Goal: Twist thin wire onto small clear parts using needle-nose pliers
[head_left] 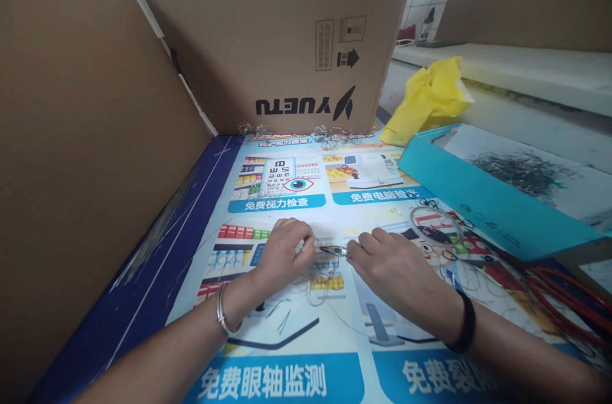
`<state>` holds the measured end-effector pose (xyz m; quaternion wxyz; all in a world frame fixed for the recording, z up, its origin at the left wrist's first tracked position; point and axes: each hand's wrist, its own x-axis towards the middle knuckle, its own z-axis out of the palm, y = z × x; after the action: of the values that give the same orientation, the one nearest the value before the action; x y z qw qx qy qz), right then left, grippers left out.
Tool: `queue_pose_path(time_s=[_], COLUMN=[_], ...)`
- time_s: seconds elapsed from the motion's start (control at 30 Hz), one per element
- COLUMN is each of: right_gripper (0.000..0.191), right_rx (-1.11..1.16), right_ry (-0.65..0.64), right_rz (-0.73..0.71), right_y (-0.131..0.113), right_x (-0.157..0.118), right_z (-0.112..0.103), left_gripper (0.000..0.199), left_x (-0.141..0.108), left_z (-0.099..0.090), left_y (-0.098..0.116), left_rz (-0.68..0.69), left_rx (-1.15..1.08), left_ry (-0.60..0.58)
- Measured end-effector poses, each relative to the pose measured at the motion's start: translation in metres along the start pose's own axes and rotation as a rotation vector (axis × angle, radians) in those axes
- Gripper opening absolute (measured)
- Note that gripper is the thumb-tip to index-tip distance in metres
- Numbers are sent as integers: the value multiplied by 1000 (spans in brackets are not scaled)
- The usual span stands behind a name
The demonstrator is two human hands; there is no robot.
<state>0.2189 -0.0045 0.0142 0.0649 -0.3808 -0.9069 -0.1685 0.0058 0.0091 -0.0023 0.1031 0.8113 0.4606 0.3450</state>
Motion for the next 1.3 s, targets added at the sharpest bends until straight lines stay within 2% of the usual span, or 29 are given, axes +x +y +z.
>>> queue_pose_path(time_s=[0.2, 0.37, 0.8, 0.97, 1.3], right_gripper=[8, 8, 4, 6, 6], right_rx=[1, 5, 13, 11, 10], right_ry=[-7, 13, -12, 1, 12], right_rz=[0, -8, 0, -5, -10], right_y=[-1, -2, -1, -1, -1], right_x=[-1, 0, 0, 0, 0], right_z=[-1, -1, 2, 2, 6], left_gripper=[14, 12, 14, 15, 13], left_x=[1, 1, -1, 0, 1], left_z=[-1, -2, -3, -3, -1], left_y=[0, 1, 3, 2, -1], left_rz=[47, 40, -120, -141, -164], left_rx=[68, -7, -204, -222, -278], left_ry=[-28, -46, -78, -70, -148])
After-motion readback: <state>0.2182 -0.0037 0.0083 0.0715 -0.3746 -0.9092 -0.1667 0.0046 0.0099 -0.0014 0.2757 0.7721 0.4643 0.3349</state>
